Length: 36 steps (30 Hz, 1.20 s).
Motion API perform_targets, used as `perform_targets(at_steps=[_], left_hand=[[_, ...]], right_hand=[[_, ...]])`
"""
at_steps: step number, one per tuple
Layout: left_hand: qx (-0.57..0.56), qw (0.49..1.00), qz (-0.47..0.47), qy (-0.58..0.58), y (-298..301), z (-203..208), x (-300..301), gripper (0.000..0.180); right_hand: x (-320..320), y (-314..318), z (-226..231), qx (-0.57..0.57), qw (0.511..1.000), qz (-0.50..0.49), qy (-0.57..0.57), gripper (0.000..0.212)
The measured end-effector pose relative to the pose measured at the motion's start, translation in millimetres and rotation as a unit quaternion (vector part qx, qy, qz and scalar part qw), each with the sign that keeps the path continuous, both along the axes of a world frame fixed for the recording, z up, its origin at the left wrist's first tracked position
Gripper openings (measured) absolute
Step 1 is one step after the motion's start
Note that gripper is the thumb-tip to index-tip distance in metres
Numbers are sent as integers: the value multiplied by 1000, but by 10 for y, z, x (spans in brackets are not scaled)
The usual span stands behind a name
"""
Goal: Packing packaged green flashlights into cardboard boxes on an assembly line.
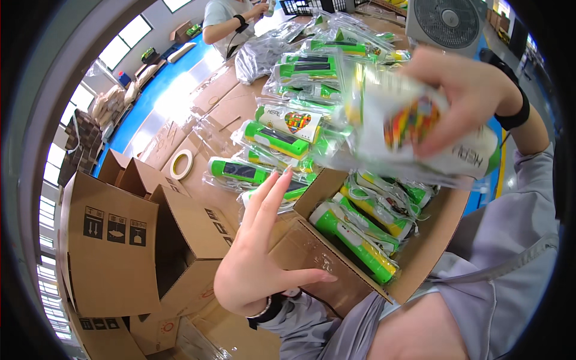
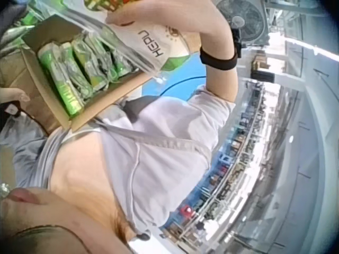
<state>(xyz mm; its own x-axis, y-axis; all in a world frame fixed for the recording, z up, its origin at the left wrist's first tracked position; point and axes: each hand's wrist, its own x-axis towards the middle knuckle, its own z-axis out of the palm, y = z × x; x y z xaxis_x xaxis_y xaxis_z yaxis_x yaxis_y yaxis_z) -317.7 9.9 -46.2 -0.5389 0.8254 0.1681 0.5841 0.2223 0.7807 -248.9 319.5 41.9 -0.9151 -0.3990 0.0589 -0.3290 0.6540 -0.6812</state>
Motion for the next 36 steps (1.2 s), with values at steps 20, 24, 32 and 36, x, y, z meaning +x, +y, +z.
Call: perform_targets(at_steps=[20, 24, 32, 36], left_hand=[[-28, 996, -86, -23, 282, -135, -77, 108], [-22, 994, -98, -36, 262, -140, -82, 109], [-67, 995, -67, -32, 287, -91, -19, 114], [-22, 995, -88, -40, 273, -131, -24, 112]], right_hand=[[-111, -692, -1037, 370, 924, -15, -95, 47], [54, -764, -1063, 321, 939, -60, -106, 48], [117, -675, -1103, 121, 967, -50, -219, 49], [101, -517, -1038, 87, 956, 54, -273, 45]])
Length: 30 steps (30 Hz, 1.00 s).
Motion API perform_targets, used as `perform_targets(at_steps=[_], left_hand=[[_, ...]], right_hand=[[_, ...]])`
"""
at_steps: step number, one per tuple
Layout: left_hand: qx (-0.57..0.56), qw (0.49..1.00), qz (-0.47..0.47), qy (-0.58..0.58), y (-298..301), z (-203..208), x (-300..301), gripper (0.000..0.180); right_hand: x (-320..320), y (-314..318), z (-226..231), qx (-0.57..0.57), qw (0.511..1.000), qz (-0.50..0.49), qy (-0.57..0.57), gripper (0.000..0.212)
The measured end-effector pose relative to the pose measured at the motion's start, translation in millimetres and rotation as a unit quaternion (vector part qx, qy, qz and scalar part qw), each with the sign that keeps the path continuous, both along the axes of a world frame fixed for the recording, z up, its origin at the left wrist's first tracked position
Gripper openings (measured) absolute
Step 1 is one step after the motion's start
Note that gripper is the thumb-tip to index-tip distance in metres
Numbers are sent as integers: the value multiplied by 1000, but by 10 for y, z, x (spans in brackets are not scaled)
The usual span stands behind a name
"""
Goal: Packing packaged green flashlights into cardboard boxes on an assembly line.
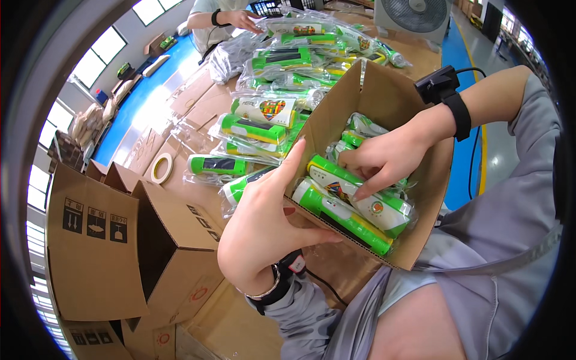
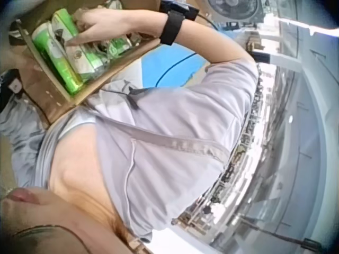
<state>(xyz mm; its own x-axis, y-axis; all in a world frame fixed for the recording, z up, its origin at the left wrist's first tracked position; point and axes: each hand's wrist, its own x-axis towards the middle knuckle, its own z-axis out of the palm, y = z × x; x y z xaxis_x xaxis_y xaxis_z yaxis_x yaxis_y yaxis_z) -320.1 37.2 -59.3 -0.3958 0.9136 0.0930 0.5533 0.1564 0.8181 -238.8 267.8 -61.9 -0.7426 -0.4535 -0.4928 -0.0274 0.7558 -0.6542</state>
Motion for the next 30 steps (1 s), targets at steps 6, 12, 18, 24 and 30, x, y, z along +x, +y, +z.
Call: perform_targets(at_steps=[6, 12, 18, 24, 30], left_hand=[[-2, 1000, -24, 5, 28, -31, -69, 114], [9, 991, -76, -112, -84, 23, -234, 108], [213, 881, 328, -265, -176, -704, -880, 70], [-126, 738, 646, 149, -175, -1358, -1044, 78], [-240, 802, 544, -52, -311, -1028, -922, 86]], right_hand=[[8, 134, -258, -32, 999, 26, -13, 43], [56, 47, -285, 0, 996, 41, 78, 49], [11, 106, -347, 20, 998, 49, 25, 61], [-74, 0, -322, 16, 998, 56, -4, 62], [-82, 41, -355, -3, 998, 64, -8, 63]])
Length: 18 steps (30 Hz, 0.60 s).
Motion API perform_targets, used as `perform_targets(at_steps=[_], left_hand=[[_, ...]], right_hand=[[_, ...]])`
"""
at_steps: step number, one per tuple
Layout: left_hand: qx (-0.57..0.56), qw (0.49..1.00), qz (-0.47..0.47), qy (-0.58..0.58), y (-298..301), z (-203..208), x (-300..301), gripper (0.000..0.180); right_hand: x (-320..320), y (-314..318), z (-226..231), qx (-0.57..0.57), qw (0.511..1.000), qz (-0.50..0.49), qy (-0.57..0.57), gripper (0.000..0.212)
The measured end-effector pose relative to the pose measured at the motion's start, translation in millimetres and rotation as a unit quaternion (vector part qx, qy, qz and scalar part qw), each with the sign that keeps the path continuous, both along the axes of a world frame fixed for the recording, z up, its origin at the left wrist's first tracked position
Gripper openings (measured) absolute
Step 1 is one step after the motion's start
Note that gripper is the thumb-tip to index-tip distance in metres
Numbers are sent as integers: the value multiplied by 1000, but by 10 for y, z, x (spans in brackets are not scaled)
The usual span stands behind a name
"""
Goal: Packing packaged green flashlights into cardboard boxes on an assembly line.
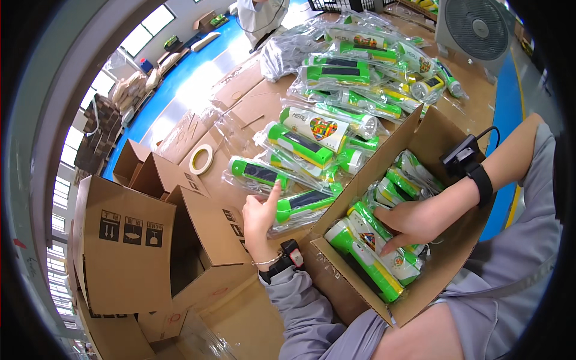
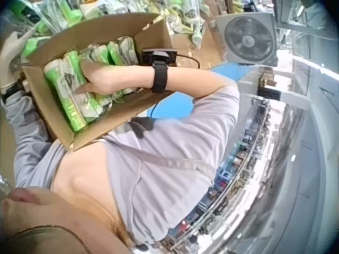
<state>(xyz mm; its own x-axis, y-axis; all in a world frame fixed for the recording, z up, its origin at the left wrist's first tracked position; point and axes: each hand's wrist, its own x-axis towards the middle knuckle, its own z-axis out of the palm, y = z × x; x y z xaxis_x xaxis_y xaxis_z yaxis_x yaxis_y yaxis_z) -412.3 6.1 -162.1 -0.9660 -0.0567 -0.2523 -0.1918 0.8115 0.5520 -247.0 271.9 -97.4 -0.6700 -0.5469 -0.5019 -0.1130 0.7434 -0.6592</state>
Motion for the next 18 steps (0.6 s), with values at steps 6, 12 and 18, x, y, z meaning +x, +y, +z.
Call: perform_targets(at_steps=[6, 12, 18], left_hand=[[168, 915, -352, -108, 26, -35, 57, 65], [135, 948, -263, -120, 144, 304, 114, 46], [114, 947, -238, 186, 43, 874, 593, 40]], right_hand=[[-100, 77, 26, 11, 999, -15, -25, 65], [-186, 63, 187, 44, 996, -3, -78, 71], [-188, 117, 322, 46, 997, 60, -9, 63]])
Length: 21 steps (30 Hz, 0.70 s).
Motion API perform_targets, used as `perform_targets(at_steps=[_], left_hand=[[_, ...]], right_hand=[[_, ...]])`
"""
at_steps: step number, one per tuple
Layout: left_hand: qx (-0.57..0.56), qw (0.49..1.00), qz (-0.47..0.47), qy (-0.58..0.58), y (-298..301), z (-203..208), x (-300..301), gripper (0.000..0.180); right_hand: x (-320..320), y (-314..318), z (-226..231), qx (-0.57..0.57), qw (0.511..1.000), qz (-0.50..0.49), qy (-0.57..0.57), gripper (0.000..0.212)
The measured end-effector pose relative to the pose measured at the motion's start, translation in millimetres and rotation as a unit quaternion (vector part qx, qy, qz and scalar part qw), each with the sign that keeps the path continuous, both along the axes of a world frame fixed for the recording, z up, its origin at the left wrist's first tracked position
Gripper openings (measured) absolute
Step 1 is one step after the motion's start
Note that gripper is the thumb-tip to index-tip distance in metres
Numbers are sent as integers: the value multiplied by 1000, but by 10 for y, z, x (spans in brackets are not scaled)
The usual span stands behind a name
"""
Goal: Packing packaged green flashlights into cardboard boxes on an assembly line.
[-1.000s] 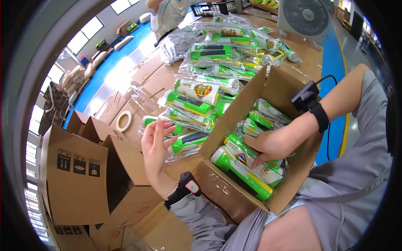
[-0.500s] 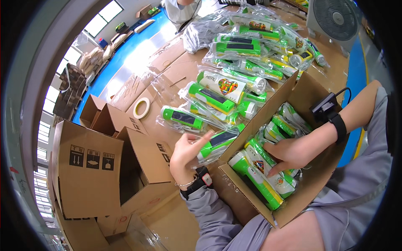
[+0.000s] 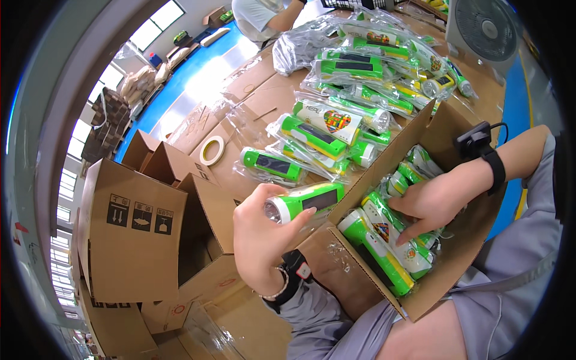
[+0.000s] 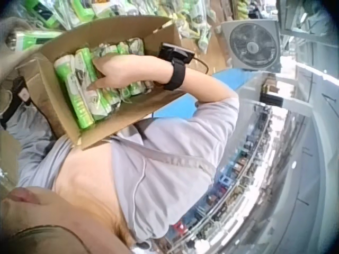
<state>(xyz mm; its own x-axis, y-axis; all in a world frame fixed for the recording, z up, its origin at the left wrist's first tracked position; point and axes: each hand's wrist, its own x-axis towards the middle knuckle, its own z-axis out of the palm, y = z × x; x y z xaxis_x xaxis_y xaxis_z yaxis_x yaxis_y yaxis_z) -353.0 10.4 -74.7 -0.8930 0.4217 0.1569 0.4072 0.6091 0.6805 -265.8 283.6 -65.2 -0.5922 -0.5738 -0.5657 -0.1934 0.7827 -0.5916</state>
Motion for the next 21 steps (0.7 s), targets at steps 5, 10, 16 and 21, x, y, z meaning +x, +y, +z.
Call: perform_targets(at_steps=[5, 10, 16, 21], left_hand=[[146, 984, 44, 94, -31, 112, 133, 46], [359, 899, 143, 206, -181, 243, 318, 62], [375, 902, 65, 205, -119, 265, 422, 85], [358, 891, -32, 276, 73, 233, 469, 88]], right_hand=[[-84, 30, 600, -56, 978, -29, 200, 33], [-411, -208, 884, -185, 798, 1, 573, 28], [-540, -434, 878, -126, 696, 191, 681, 50], [-462, -453, 863, -133, 824, 130, 535, 48]])
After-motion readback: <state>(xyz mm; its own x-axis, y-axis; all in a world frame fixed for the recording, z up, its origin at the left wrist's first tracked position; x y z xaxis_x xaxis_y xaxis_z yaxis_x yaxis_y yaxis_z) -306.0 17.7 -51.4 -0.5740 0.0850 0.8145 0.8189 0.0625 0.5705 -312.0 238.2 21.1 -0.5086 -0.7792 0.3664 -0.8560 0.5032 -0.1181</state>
